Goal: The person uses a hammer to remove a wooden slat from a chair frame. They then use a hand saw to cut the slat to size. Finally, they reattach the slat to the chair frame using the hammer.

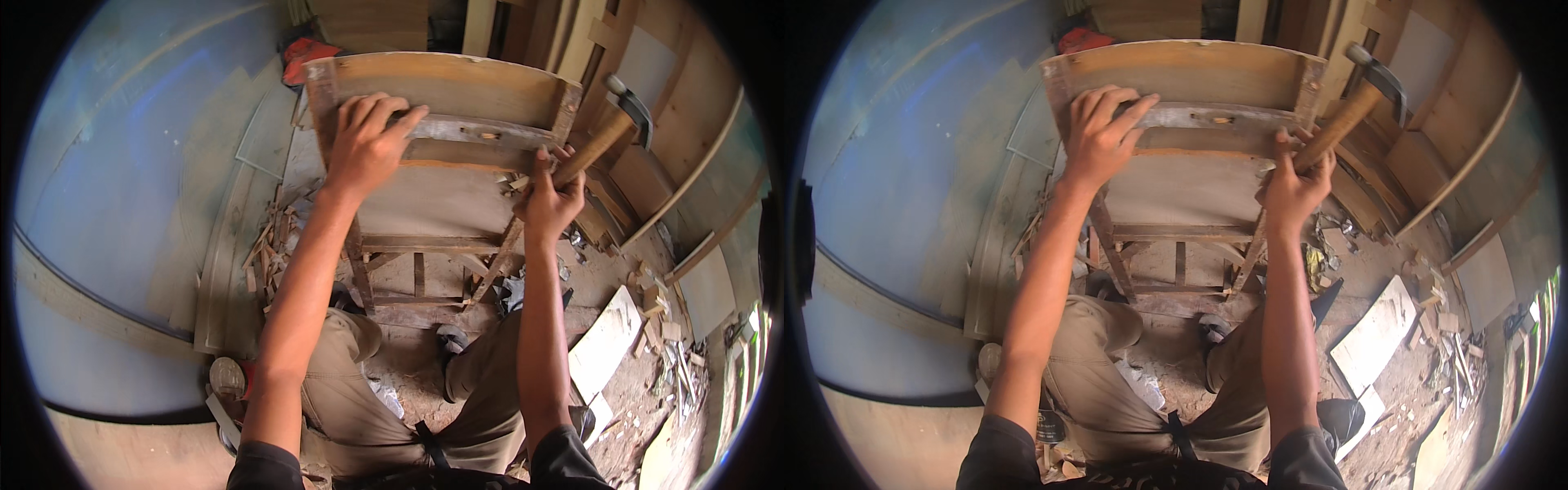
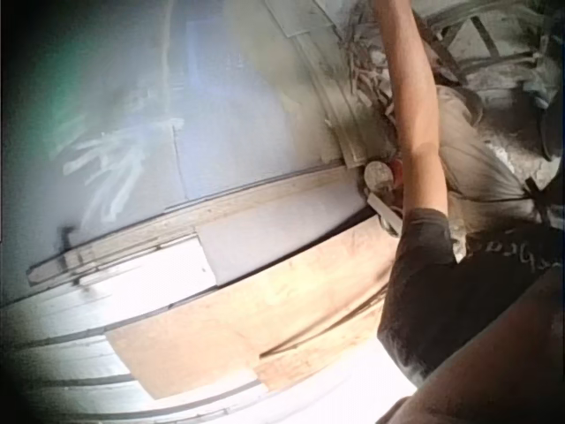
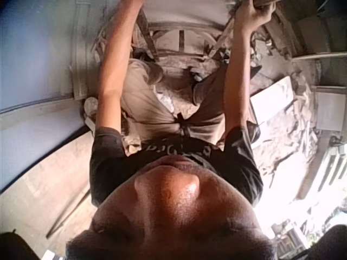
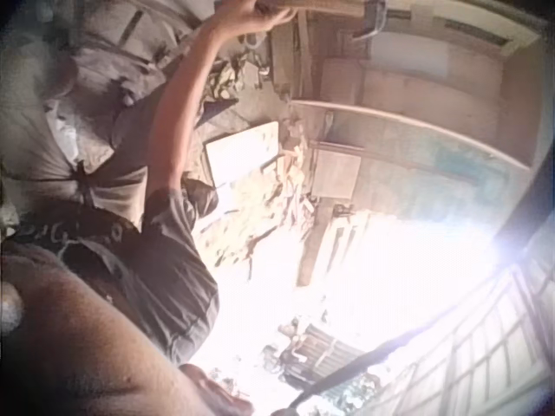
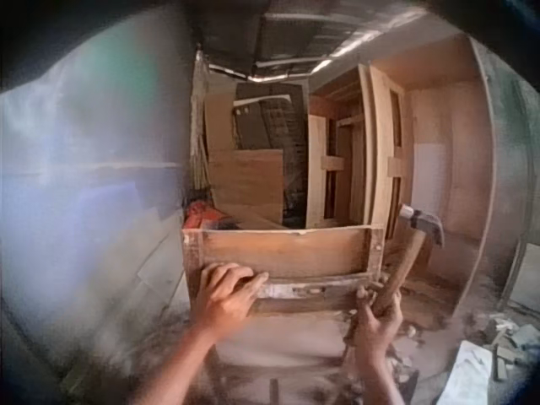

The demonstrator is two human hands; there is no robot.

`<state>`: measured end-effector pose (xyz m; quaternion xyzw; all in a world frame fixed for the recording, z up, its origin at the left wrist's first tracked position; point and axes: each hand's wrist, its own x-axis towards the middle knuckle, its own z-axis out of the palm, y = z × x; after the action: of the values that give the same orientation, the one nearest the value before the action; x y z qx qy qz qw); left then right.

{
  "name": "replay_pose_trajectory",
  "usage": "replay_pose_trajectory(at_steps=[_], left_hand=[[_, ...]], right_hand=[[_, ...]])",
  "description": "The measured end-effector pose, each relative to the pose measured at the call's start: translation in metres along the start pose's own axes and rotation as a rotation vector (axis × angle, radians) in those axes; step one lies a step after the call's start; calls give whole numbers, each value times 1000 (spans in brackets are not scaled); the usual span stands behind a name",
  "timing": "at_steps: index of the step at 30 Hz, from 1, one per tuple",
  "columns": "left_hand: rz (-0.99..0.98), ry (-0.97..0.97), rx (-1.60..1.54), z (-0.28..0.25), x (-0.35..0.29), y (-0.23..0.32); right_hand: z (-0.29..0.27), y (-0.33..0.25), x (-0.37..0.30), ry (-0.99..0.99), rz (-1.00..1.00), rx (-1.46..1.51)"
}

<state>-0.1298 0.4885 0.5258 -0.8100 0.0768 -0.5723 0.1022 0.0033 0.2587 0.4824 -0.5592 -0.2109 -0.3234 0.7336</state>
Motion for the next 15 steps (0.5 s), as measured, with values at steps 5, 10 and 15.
replay_pose_trajectory(at_steps=[5, 10, 15], left_hand=[[-50, -41, 15, -4, 7, 14], [15, -19, -139, 23, 35, 70], [23, -26, -152, 44, 44, 78]], right_hand=[[0, -5, 4, 4, -92, -110], [5, -9, 0, -6, 44, 15], [-11, -20, 0, -59, 23, -91]])
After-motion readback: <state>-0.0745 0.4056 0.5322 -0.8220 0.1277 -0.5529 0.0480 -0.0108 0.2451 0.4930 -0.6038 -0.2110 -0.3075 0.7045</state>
